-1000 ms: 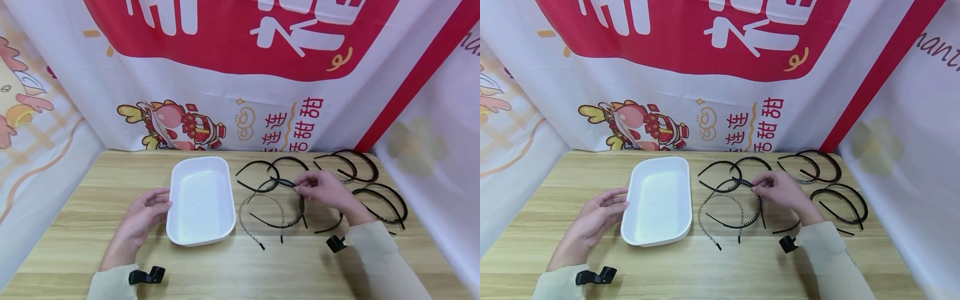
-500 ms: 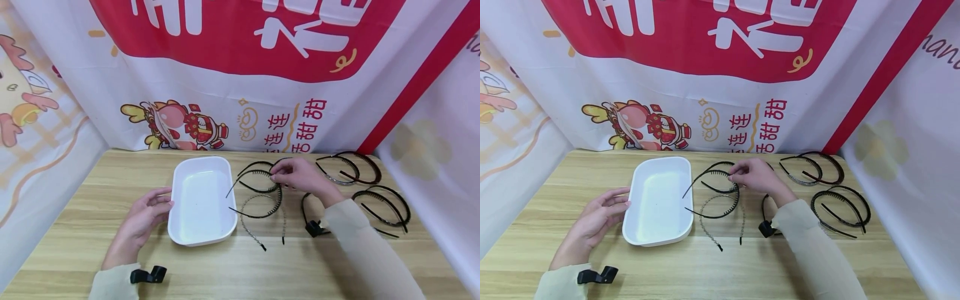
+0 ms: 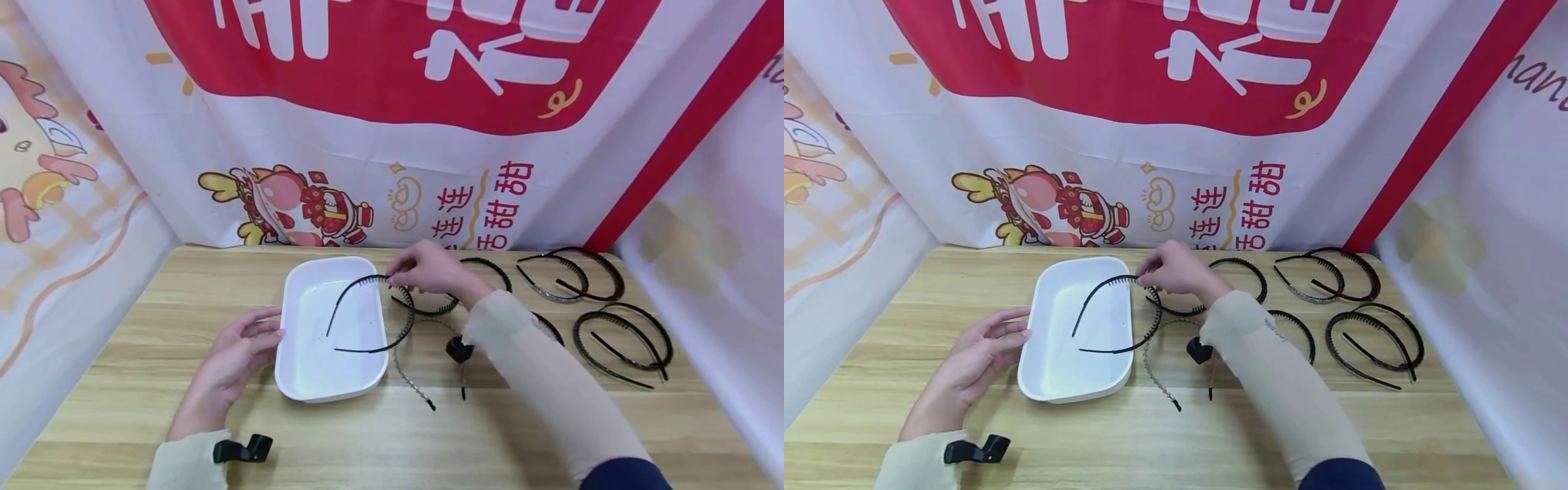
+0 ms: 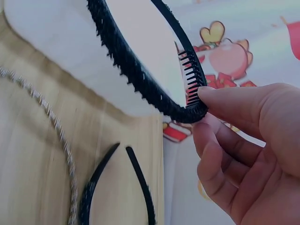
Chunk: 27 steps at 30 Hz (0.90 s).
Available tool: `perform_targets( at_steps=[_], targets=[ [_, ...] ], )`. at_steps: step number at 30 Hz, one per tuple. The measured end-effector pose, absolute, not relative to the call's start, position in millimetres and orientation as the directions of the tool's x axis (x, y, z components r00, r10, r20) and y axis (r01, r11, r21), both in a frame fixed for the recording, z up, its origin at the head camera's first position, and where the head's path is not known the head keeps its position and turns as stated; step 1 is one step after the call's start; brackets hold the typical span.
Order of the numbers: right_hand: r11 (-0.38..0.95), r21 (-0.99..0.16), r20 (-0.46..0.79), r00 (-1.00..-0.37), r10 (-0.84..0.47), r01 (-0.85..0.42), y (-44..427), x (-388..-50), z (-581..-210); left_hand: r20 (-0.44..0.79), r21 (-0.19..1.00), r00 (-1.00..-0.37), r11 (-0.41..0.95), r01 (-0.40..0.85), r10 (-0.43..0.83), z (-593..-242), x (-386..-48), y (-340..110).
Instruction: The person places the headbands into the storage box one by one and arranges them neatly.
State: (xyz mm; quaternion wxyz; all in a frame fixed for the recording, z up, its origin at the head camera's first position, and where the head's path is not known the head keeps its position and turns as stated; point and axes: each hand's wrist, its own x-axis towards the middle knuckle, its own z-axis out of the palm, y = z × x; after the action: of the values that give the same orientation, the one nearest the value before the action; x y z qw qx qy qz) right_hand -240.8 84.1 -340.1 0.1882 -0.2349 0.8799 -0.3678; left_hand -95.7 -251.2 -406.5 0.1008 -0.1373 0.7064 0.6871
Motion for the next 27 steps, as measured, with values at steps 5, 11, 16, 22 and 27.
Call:
perform_targets(
  at_steps=[5, 11, 16, 22, 27],
  targets=[
    [0.618, -0.708, -0.128, -0.798, -0.589, -0.342, 56.8, -243.7, -339.4, -0.338, 0.94, -0.939, 0.022, -0.34, -0.064, -405.5, -95.6, -251.6],
    [0.613, -0.699, -0.109, -0.793, -0.599, -0.367, 33.6, -243.8, -345.0, -0.339, 0.937, -0.936, 0.054, -0.345, -0.093, -404.3, -96.3, -248.2],
    [0.6, -0.716, -0.104, -0.796, -0.597, -0.356, 19.8, -241.6, -352.0, -0.331, 0.938, -0.937, 0.066, -0.339, -0.107, -404.0, -96.8, -245.2],
    [0.616, -0.721, -0.119, -0.82, -0.56, -0.317, 8.0, -238.6, -357.1, -0.327, 0.941, -0.939, 0.058, -0.334, -0.104, -405.1, -96.6, -244.8],
    [0.6, -0.74, -0.115, -0.821, -0.56, -0.305, -0.8, -239.4, -361.0, -0.328, 0.943, -0.938, 0.023, -0.332, -0.107, -407.8, -95.9, -246.5]
  ],
)
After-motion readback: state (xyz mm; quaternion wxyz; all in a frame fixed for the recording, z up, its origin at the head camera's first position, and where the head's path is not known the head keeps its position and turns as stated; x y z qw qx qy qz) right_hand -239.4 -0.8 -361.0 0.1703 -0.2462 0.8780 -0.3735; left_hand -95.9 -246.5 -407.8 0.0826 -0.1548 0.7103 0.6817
